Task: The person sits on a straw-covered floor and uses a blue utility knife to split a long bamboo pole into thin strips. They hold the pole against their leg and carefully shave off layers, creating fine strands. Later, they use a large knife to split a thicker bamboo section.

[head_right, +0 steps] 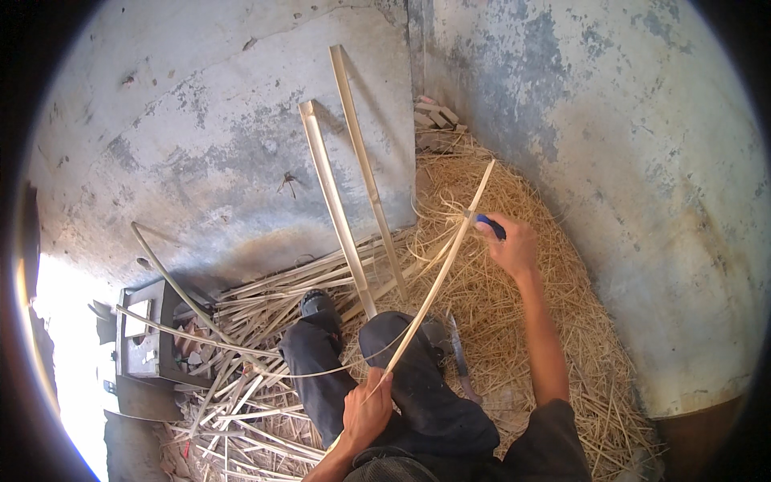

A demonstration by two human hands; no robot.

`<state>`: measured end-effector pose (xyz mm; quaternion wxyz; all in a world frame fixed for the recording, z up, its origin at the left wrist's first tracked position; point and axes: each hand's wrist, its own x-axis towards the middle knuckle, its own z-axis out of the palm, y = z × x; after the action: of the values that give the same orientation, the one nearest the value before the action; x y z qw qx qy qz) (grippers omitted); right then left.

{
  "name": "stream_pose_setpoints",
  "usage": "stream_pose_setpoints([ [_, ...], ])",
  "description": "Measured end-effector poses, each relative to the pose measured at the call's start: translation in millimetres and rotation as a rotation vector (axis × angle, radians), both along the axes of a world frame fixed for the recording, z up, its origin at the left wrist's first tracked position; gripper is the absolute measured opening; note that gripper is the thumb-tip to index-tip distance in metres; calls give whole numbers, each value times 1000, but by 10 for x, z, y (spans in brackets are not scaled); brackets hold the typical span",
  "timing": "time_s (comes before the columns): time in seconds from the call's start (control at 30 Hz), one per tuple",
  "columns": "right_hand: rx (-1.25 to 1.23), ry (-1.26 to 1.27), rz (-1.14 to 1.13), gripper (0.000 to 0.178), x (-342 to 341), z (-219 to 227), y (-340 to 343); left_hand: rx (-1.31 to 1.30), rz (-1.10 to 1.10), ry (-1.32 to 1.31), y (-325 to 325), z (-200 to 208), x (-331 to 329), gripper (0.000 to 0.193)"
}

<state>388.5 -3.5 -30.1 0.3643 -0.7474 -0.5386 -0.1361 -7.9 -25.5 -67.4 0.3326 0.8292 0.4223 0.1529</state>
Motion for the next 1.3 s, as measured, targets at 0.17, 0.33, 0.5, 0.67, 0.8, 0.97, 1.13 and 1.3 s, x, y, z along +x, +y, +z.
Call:
stream_pose_setpoints([
  [0.17, 18, 98, -5, 55, -64, -127, 85, -11, 6, -9, 32, -88, -58, 24],
  [0.33, 46, 492, 66, 51, 41, -393, 132, -11, -141, -245, 227, -354, -148, 25],
  [0.5, -24, 776, 275, 52, 68, -486, 136, -141, -17, -251, 521, -129, -191, 31],
  [0.67, -319, 693, 138, 53, -211, -571, 37, 139, 151, -195, 949, 41, -182, 29],
  [0.8, -586, 539, -4, 50, 11, -1506, -282, 278, 204, -168, 1145, 224, -248, 30],
  [0.97, -1074, 593, -307, 39, 353, -3660, -1321, 294, 183, -134, 1195, 272, -266, 27],
  [1.13, -1087, 658, -706, 50, -288, -4006, -1860, 338, 196, -35, 1154, 310, -386, 29],
  [1.3, -1000, 491, -771, 43, -538, -3905, -1941, 330, 155, 0, 1201, 470, -357, 32],
])
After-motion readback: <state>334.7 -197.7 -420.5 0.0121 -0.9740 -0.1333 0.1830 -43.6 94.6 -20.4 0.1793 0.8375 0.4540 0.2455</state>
